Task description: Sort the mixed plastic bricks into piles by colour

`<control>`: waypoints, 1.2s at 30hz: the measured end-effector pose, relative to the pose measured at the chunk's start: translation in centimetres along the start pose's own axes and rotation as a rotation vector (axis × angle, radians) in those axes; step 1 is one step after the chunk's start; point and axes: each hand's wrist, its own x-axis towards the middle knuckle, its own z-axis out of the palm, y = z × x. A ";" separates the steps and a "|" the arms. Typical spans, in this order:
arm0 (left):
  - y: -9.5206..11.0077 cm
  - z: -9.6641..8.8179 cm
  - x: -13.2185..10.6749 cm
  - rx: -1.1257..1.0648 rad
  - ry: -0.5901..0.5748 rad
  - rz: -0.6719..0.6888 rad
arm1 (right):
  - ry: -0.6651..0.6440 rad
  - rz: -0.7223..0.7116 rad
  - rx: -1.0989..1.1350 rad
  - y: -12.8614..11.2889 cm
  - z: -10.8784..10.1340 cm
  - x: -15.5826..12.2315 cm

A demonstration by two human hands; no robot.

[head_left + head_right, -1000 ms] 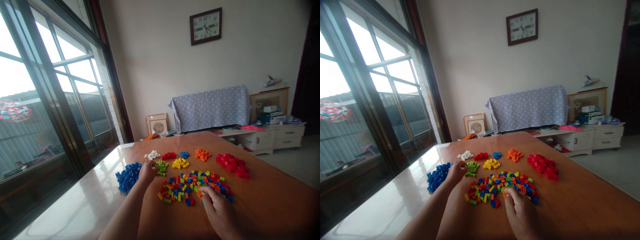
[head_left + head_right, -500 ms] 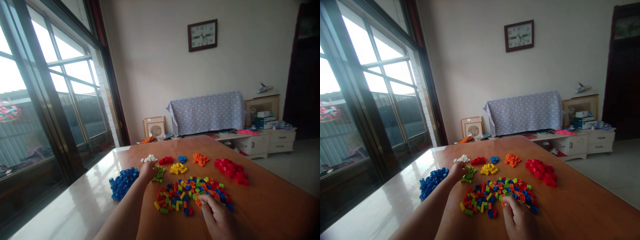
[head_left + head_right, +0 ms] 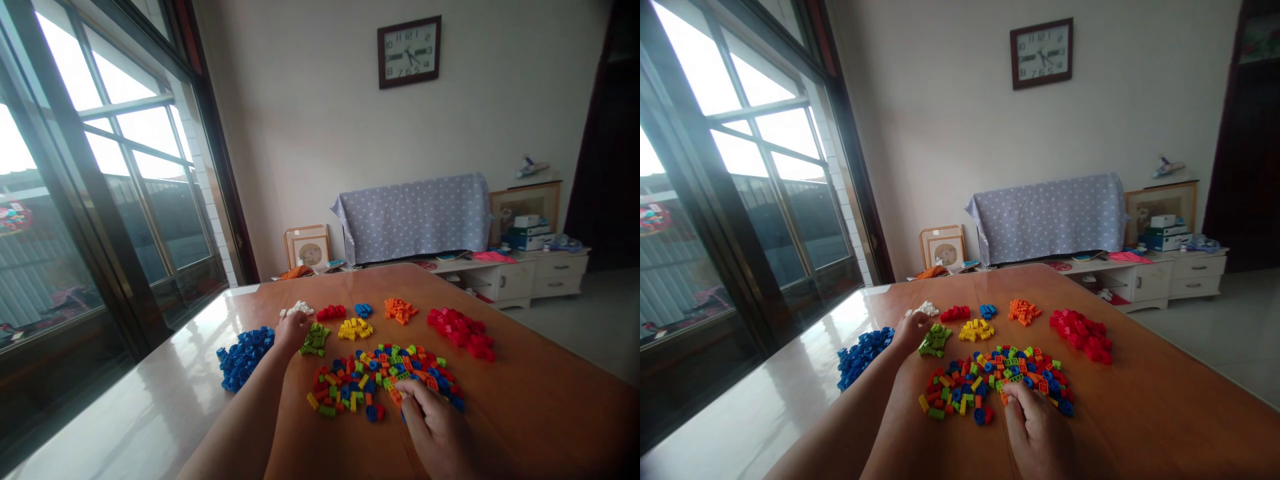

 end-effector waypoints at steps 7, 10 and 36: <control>1.2 0.2 -0.1 0.026 0.024 -0.014 | 0.030 -0.022 -0.007 -0.1 -0.1 0.1; 1.4 -0.6 -0.5 0.022 0.045 -0.020 | 0.016 -0.002 -0.002 -0.2 -0.2 0.1; 1.5 -3.9 -17.7 -0.207 -0.118 0.242 | 0.031 -0.085 -0.181 -1.6 -0.6 -0.1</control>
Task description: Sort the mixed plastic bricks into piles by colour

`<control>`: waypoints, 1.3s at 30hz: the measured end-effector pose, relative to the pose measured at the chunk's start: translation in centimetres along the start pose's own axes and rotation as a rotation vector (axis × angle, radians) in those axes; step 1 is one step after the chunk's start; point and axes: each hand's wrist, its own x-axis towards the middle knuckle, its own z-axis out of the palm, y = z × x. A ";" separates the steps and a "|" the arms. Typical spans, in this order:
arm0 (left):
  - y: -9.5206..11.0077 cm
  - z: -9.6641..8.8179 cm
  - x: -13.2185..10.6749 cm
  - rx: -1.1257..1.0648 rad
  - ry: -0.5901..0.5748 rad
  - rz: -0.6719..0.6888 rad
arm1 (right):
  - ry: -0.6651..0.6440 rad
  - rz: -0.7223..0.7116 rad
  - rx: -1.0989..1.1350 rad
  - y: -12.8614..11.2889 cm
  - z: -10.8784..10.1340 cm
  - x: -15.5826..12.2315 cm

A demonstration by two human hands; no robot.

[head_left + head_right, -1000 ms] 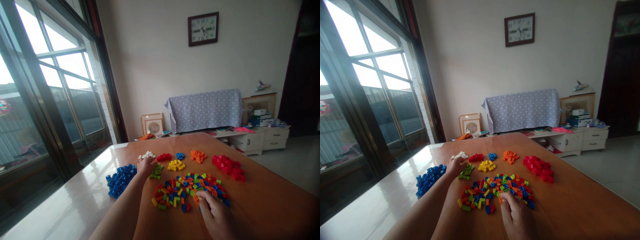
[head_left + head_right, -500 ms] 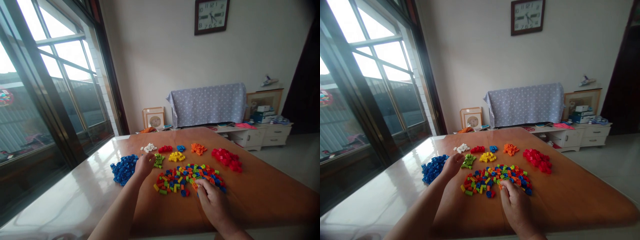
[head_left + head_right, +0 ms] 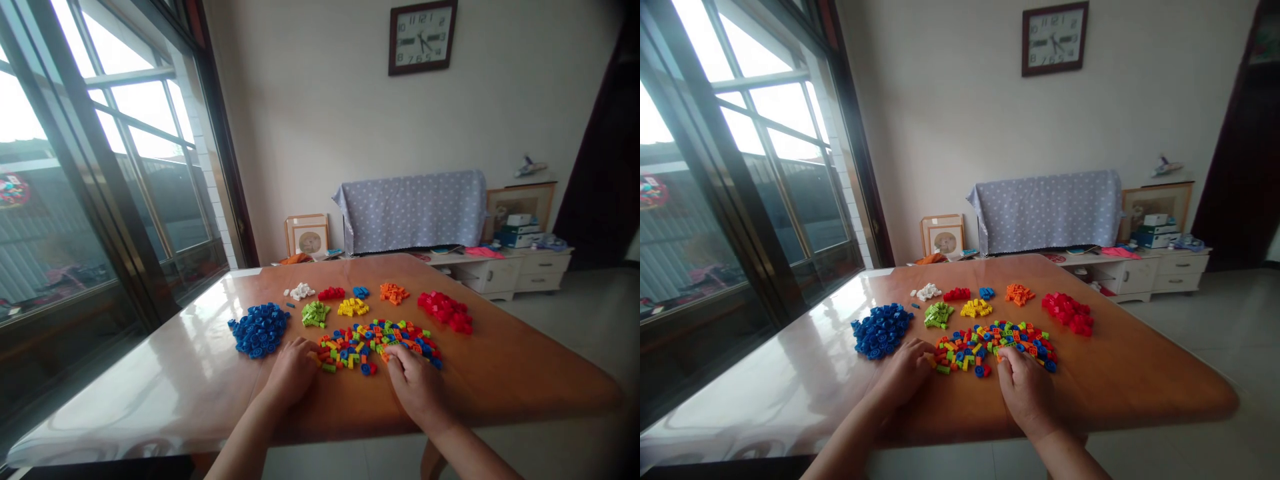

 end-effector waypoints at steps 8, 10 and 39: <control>0.0 0.1 -0.9 0.057 -0.006 0.050 | 0.000 -0.015 -0.048 -0.1 0.1 0.0; 0.0 0.0 -1.0 0.057 0.008 0.041 | 0.003 -0.031 -0.051 -0.4 0.0 -0.1; 0.3 1.4 -2.8 0.224 0.257 0.321 | -0.356 -0.192 0.150 -12.3 2.3 3.7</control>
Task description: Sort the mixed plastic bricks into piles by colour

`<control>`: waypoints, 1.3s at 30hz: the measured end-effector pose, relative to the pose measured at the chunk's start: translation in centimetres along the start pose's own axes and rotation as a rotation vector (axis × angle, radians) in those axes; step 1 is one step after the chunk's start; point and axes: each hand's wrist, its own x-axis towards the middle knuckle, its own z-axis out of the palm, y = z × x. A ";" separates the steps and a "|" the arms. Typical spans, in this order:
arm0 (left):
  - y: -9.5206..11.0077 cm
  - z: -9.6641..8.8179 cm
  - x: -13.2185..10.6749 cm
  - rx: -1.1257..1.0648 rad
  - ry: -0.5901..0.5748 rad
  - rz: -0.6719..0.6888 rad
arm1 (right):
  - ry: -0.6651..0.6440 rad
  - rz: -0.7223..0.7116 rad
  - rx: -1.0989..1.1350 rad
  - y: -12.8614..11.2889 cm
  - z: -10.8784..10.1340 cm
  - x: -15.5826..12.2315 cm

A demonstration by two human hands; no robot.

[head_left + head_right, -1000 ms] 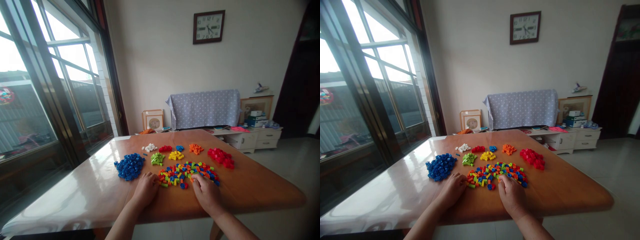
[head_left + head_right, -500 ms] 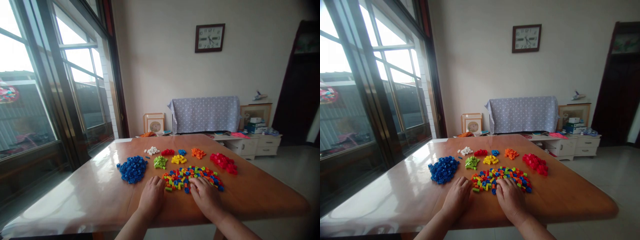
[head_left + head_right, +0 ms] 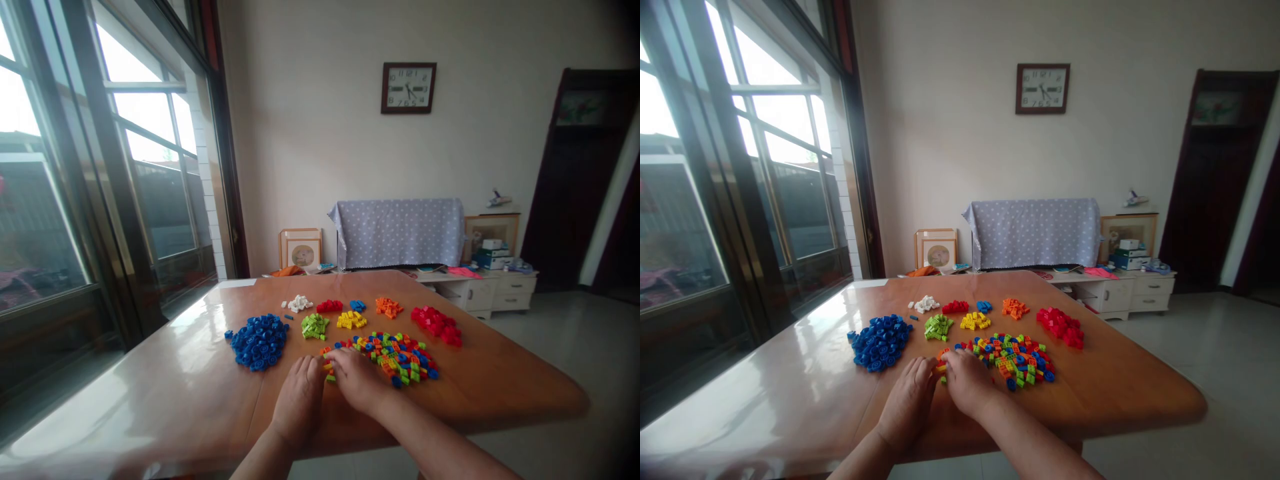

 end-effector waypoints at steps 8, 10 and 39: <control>0.0 0.1 0.2 -0.005 0.003 -0.015 | -0.045 0.057 0.273 0.3 0.4 -0.1; -0.3 0.3 0.2 -0.013 0.020 -0.025 | -0.047 0.093 0.270 0.9 0.6 0.1; 0.4 -1.5 2.2 -0.031 -0.284 -0.393 | -0.074 0.466 -0.322 15.3 -0.7 11.2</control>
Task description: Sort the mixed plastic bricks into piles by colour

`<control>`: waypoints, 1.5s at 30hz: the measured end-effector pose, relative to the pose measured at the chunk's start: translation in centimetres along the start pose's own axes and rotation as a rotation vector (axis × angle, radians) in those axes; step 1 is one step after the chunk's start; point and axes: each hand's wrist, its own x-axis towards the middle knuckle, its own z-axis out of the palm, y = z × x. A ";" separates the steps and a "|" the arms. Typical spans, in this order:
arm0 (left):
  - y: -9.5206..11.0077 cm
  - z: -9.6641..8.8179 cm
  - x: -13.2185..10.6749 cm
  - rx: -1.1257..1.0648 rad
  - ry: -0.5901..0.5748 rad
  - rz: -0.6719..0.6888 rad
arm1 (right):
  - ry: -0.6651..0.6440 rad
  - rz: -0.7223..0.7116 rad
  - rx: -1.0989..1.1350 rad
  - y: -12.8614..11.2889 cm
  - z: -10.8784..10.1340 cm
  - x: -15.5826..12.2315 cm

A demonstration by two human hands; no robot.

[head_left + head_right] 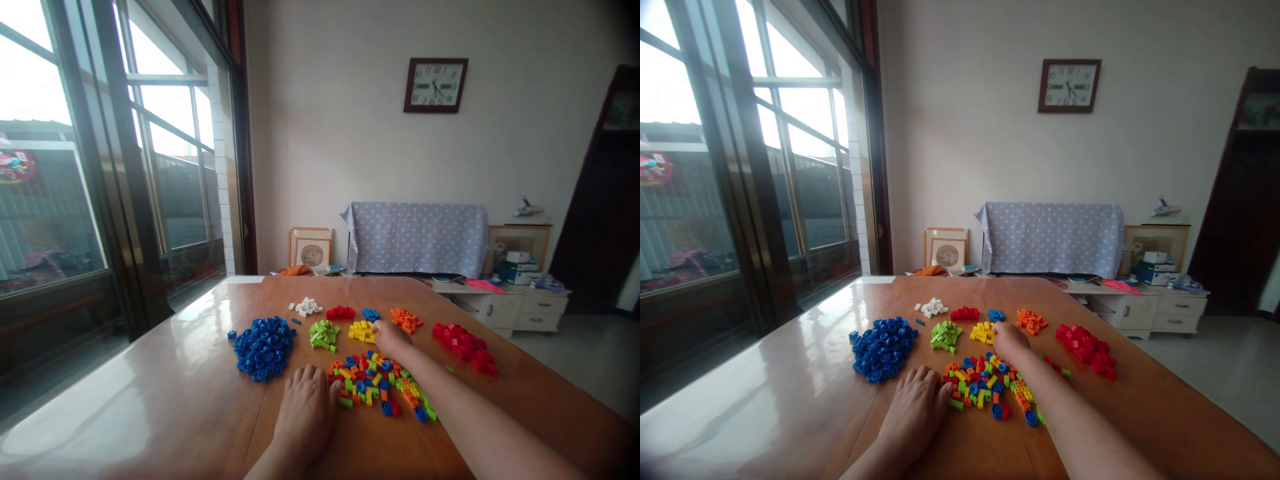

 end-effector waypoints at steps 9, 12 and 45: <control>-0.1 0.2 0.0 0.022 0.021 0.010 | -0.023 0.014 0.001 -0.2 -0.4 -0.4; -0.2 0.2 -0.1 0.022 0.020 0.018 | -0.023 0.008 0.022 -0.2 -0.8 -0.8; 0.2 -0.5 -0.3 0.034 -0.028 0.016 | 0.000 -0.289 0.260 -0.7 -2.3 -9.0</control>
